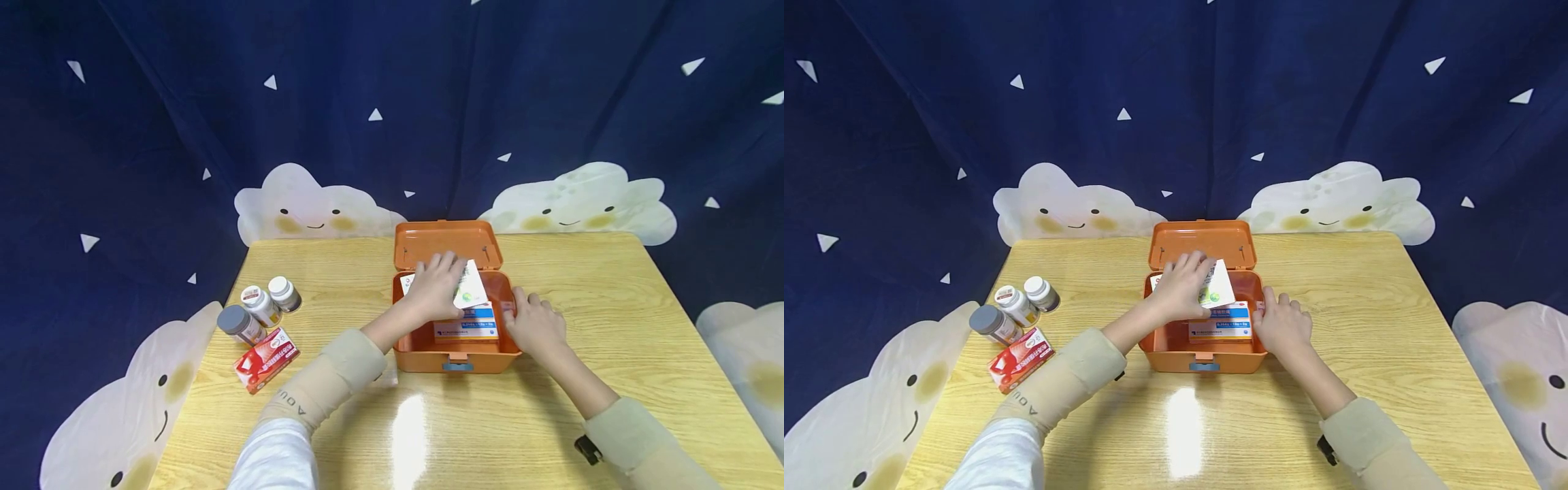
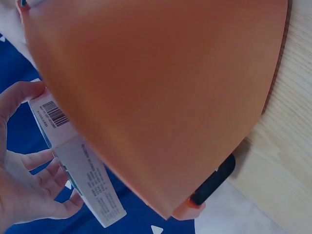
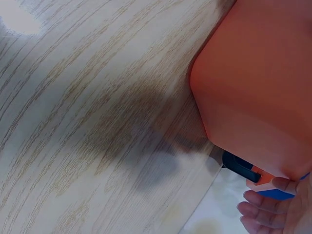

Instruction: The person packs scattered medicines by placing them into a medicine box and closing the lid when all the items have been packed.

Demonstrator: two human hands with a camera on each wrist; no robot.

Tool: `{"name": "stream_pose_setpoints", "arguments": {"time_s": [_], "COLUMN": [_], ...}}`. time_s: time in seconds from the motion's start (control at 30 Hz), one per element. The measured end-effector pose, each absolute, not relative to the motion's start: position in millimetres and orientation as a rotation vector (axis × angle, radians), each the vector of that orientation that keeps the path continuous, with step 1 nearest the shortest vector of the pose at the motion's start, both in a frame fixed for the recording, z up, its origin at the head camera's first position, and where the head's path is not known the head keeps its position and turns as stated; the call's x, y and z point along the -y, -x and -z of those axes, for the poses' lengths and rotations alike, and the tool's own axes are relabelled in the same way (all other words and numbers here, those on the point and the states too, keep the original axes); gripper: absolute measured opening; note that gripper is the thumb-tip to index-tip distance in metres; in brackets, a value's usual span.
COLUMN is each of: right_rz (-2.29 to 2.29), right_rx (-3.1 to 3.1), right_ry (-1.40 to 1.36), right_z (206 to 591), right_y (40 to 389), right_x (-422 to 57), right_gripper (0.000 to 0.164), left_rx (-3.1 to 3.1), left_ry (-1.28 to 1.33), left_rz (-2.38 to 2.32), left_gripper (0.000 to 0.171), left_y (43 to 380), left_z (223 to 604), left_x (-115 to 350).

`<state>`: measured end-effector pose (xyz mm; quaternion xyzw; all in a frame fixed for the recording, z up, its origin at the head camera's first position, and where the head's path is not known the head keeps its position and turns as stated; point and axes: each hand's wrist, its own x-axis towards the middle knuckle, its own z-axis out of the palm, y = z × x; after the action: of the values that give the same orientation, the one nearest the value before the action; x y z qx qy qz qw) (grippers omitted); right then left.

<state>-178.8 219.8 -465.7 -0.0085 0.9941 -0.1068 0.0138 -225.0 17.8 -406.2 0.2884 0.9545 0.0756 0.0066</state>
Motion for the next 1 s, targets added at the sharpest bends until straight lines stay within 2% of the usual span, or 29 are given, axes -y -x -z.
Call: {"name": "stream_pose_setpoints", "arguments": {"time_s": [0.57,1.0], "right_rz": [0.333,0.302], "right_rx": [-3.092,-3.06], "right_ry": [0.044,0.038], "right_z": [466,465], "right_y": [179,180], "right_x": [-220,-221], "right_gripper": [0.045,0.048], "left_rx": [-2.872,-2.811], "left_ry": [-1.019,-1.004], "left_rz": [-0.165,-0.074], "left_gripper": [0.09,0.085], "left_y": [223,227], "left_z": [427,441], "left_x": [-37,-55]}}
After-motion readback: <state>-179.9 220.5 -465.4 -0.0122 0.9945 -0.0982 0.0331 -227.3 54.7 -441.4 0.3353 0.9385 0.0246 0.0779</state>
